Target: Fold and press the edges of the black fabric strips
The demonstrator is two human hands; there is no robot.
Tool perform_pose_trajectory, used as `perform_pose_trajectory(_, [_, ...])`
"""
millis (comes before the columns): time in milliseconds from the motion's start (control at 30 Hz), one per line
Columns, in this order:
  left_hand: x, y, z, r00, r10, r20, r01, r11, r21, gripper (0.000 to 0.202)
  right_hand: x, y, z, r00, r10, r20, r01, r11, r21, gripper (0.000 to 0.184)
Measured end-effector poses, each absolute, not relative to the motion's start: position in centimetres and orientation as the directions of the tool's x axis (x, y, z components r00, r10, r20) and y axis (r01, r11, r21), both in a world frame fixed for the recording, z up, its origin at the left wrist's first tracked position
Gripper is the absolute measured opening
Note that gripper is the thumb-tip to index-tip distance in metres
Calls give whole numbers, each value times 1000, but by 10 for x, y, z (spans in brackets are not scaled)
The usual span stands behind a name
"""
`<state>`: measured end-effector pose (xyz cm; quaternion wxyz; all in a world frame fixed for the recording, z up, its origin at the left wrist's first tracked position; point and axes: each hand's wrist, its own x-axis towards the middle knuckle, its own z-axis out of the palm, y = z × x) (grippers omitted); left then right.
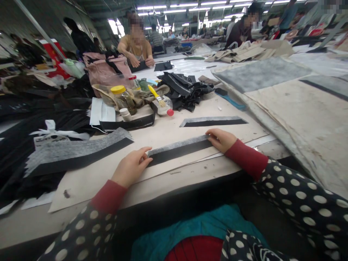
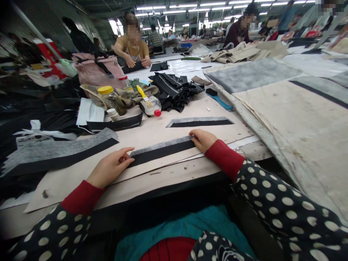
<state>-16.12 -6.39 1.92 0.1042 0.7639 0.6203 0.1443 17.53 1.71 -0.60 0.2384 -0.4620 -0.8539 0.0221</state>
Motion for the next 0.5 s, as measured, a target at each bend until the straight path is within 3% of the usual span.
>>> perform_pose_trajectory(333, [-159,-64,20,190,977,100,924,-212,319,35,175,17,-7,-520,757,396,764,619,-181,18])
perform_pose_trajectory(500, [-158,-64,17,229,967,108,885,-253,390,30,176,17,-9,-533,737,416,742,643,-188,20])
